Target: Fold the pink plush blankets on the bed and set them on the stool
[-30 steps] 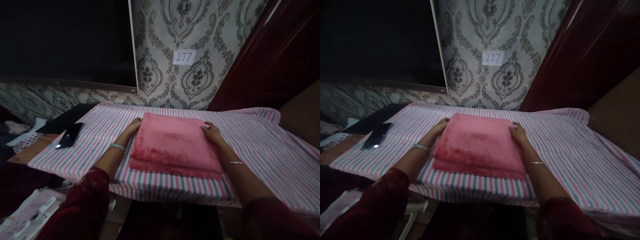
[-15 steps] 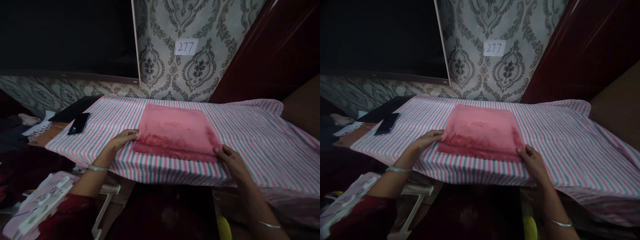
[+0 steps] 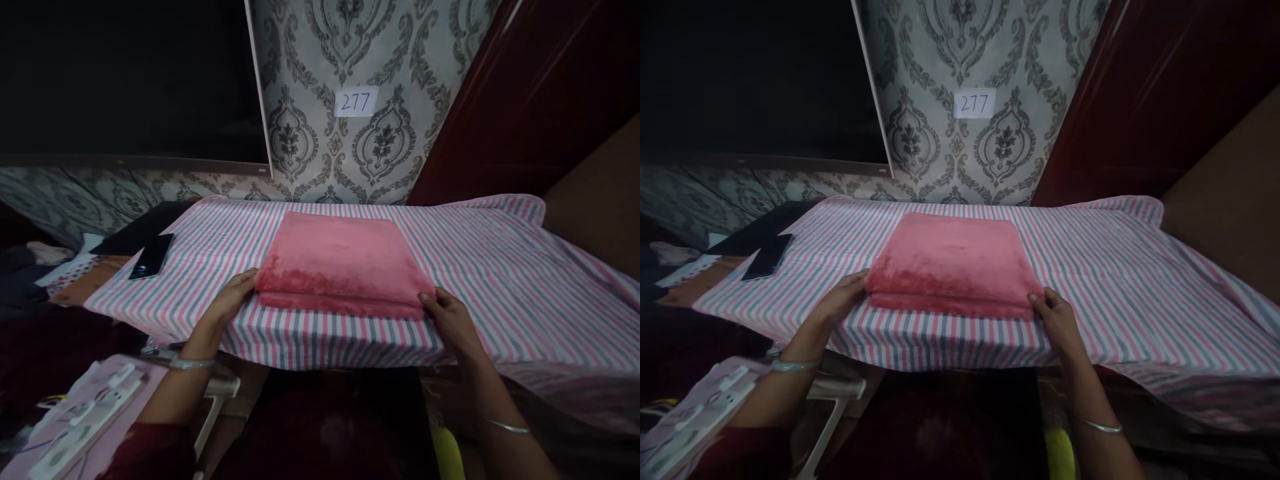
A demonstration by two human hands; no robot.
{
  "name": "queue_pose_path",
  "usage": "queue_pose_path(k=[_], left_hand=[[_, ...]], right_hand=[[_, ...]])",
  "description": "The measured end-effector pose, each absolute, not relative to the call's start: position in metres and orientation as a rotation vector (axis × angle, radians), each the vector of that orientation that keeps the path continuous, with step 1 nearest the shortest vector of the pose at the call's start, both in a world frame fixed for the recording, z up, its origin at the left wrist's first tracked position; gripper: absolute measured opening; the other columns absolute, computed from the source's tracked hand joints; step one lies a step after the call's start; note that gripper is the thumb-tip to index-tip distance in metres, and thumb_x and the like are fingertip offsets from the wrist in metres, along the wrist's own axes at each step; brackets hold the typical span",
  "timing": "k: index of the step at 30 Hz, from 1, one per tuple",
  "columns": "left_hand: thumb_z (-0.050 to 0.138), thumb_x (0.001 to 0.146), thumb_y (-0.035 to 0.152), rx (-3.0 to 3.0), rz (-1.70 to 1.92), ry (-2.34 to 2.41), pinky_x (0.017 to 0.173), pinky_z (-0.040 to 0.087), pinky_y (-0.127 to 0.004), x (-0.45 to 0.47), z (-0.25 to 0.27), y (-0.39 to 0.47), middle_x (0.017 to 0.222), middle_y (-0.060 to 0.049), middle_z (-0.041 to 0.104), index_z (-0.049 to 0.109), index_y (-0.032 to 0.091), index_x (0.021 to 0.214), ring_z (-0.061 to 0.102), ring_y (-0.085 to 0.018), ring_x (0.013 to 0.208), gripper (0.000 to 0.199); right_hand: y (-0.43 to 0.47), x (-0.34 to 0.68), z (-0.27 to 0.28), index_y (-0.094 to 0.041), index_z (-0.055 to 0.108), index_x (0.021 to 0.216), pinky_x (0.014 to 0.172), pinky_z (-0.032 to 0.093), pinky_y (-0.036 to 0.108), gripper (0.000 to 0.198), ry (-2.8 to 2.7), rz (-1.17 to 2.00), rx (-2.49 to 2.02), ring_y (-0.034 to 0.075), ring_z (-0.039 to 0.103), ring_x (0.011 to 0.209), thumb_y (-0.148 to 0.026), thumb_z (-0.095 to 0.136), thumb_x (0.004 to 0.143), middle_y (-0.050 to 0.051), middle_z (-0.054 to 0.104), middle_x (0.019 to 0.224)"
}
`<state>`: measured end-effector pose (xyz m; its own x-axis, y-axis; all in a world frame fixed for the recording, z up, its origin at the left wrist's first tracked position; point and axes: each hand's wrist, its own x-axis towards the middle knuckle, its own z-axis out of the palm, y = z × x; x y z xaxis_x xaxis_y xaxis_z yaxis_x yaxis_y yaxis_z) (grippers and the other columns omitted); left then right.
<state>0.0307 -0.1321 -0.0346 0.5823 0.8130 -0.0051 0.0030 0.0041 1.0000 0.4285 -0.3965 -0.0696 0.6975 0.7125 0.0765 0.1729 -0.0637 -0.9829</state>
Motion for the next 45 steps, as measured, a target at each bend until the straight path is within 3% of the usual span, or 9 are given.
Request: queue_pose_path(k=[7, 12, 19, 22, 27, 31, 36, 41, 45], left_hand=[[0.076, 0.074, 0.060, 1.628, 0.838, 0.736, 0.093, 0.049, -0.033, 0.024, -0.034, -0.143, 0.125, -0.011, 0.065, 0.076, 0.021, 0.100, 0.061, -0.026, 0.109, 0.047], [0.081, 0.069, 0.054, 1.821, 0.938, 0.914, 0.083, 0.053, -0.031, 0.029, -0.022, -0.148, 0.122, -0.007, 0.061, 0.075, 0.022, 0.086, 0.062, -0.021, 0.097, 0.037], [0.085, 0.064, 0.046, 1.487, 1.108, 0.734, 0.065, 0.060, -0.032, 0.080, 0.025, -0.116, 0.082, -0.002, 0.067, 0.070, 0.018, 0.082, 0.064, -0.015, 0.065, 0.037], [0.083, 0.065, 0.044, 1.399, 1.233, 0.634, 0.082, 0.062, -0.037, 0.118, 0.049, -0.083, 0.083, -0.002, 0.067, 0.066, 0.018, 0.082, 0.069, -0.018, 0.077, 0.035], [0.077, 0.075, 0.038, 1.971, 1.251, 0.659, 0.114, 0.044, -0.051, 0.166, 0.050, -0.042, 0.150, -0.015, 0.053, 0.062, 0.022, 0.130, 0.052, -0.033, 0.138, 0.059], [0.075, 0.076, 0.027, 2.622, 0.751, 0.817, 0.123, 0.023, -0.062, 0.176, 0.009, -0.037, 0.160, -0.016, 0.043, 0.056, 0.020, 0.143, 0.026, -0.041, 0.153, 0.070], [0.064, 0.083, 0.030, 2.610, 0.840, 0.820, 0.122, 0.030, -0.054, 0.157, -0.021, -0.037, 0.162, -0.017, 0.039, 0.049, 0.016, 0.149, 0.030, -0.034, 0.153, 0.069], [0.060, 0.083, 0.040, 2.081, 0.983, 1.254, 0.086, 0.055, -0.039, 0.108, -0.032, -0.060, 0.105, -0.011, 0.073, 0.072, 0.016, 0.107, 0.068, -0.028, 0.100, 0.036], [0.069, 0.074, 0.047, 1.838, 0.797, 1.150, 0.066, 0.045, -0.029, 0.078, -0.037, -0.105, 0.066, -0.001, 0.066, 0.072, 0.020, 0.074, 0.061, -0.021, 0.070, 0.027]], right_hand=[[-0.408, 0.424, -0.077, -0.024, 0.047, 0.150, 0.073, 0.053, 0.034, 0.076, -1.045, 0.209, -1.715, 0.020, 0.063, 0.079, -0.050, 0.068, 0.081, 0.004, 0.069, 0.100], [-0.407, 0.423, -0.067, -0.024, 0.072, 0.119, 0.087, 0.052, 0.044, 0.041, -1.232, -0.123, -1.817, 0.026, 0.065, 0.090, -0.041, 0.055, 0.085, 0.009, 0.074, 0.106], [-0.344, 0.445, -0.012, -0.019, 0.070, 0.106, 0.057, 0.055, 0.032, 0.036, -0.770, 0.163, -1.548, 0.019, 0.065, 0.061, -0.040, 0.065, 0.077, 0.003, 0.069, 0.081], [-0.292, 0.471, 0.013, -0.018, 0.064, 0.121, 0.069, 0.061, 0.036, 0.051, -0.713, 0.184, -1.369, 0.021, 0.071, 0.077, -0.042, 0.065, 0.076, 0.008, 0.071, 0.103], [-0.233, 0.476, 0.012, -0.020, 0.044, 0.153, 0.106, 0.050, 0.051, 0.071, -1.138, -0.120, -1.650, 0.033, 0.055, 0.133, -0.038, 0.058, 0.085, 0.018, 0.044, 0.158], [-0.226, 0.451, -0.030, -0.024, 0.050, 0.150, 0.116, 0.030, 0.065, 0.059, -1.489, -0.358, -2.092, 0.037, 0.034, 0.149, -0.032, 0.054, 0.092, 0.014, 0.044, 0.160], [-0.236, 0.460, -0.058, -0.024, 0.049, 0.152, 0.116, 0.032, 0.061, 0.061, -1.512, -0.359, -2.029, 0.035, 0.035, 0.149, -0.031, 0.052, 0.091, 0.013, 0.046, 0.159], [-0.284, 0.476, -0.068, -0.015, 0.061, 0.137, 0.096, 0.052, 0.049, 0.058, -1.110, -0.196, -1.881, 0.031, 0.066, 0.108, -0.041, 0.049, 0.086, 0.018, 0.069, 0.125], [-0.329, 0.461, -0.078, -0.016, 0.075, 0.108, 0.071, 0.052, 0.038, 0.056, -0.929, 0.099, -1.951, 0.027, 0.068, 0.079, -0.058, 0.051, 0.080, 0.010, 0.075, 0.085]])
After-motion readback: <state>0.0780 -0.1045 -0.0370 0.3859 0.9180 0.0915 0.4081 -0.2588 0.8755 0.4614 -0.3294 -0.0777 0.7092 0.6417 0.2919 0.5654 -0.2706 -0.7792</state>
